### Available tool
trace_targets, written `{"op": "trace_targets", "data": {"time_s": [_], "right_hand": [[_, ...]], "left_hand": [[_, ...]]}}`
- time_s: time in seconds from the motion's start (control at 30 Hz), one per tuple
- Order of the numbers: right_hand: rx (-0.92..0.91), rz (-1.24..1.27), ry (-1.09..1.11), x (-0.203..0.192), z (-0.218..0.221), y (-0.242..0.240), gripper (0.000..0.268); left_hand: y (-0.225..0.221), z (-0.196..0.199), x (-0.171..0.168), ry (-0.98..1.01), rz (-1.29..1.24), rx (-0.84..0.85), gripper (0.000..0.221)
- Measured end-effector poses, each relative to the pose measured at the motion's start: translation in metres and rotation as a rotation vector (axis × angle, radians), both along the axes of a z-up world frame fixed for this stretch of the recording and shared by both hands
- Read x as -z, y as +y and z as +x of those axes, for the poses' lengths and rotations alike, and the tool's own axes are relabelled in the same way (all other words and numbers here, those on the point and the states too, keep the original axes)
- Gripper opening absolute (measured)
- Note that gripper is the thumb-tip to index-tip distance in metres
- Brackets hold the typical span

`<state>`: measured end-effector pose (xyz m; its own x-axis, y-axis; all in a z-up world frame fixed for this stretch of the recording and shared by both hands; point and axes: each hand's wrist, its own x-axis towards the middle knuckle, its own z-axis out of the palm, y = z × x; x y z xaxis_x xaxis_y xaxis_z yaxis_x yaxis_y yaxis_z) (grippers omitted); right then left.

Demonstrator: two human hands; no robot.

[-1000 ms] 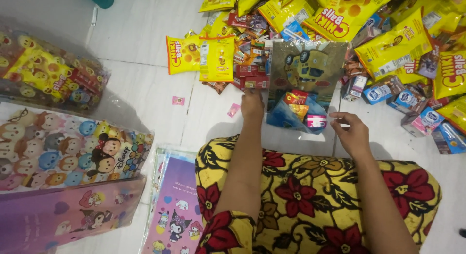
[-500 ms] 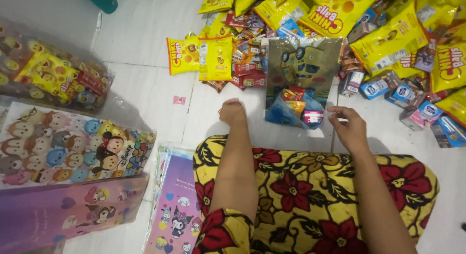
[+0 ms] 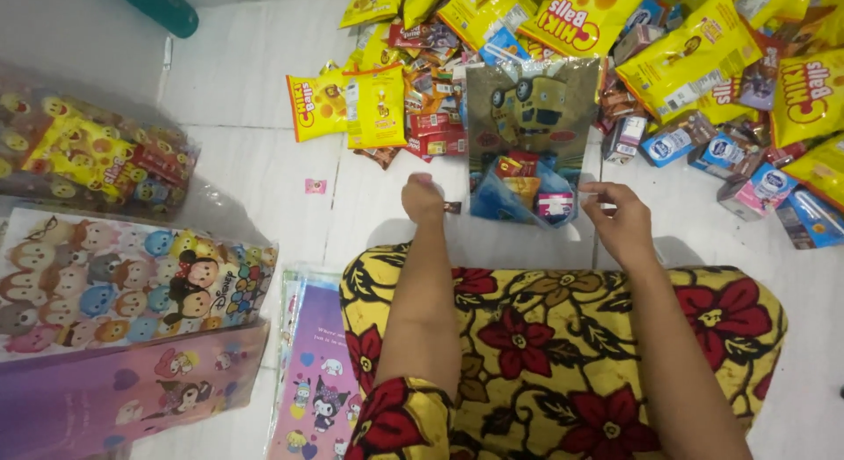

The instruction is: The person is sorting and packing small snack bags and sticker sheets into larger clear plastic bags on the floor.

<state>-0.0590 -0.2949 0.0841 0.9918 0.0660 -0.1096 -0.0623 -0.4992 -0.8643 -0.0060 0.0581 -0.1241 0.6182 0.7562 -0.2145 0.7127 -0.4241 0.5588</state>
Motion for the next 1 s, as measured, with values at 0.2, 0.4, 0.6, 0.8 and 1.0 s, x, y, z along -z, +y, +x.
{"op": "trace_targets", "data": {"time_s": [0.2, 0.4, 0.6, 0.8, 1.0], "right_hand": [[-0.018, 0.009, -0.037, 0.006, 0.002, -0.004, 0.022], [-0.011, 0.019, -0.066, 0.003, -0.002, -0.002, 0.022], [0.017, 0.028, -0.048, 0.009, -0.005, -0.006, 0.024], [0.028, 0.037, -0.054, 0.011, -0.002, -0.003, 0.024], [0.043, 0.037, 0.006, -0.003, -0.001, 0.002, 0.025]], "left_hand": [[-0.009, -0.009, -0.079, 0.105, -0.003, 0.111, 0.011], [-0.03, -0.027, -0.084, 0.364, 0.233, 0.644, 0.035], [-0.026, -0.015, -0.047, 0.428, 0.287, 0.639, 0.03], [-0.042, -0.028, -0.157, 0.271, 0.044, 0.434, 0.04], [-0.07, -0.007, -0.222, -0.508, -0.085, 0.739, 0.021]]}}
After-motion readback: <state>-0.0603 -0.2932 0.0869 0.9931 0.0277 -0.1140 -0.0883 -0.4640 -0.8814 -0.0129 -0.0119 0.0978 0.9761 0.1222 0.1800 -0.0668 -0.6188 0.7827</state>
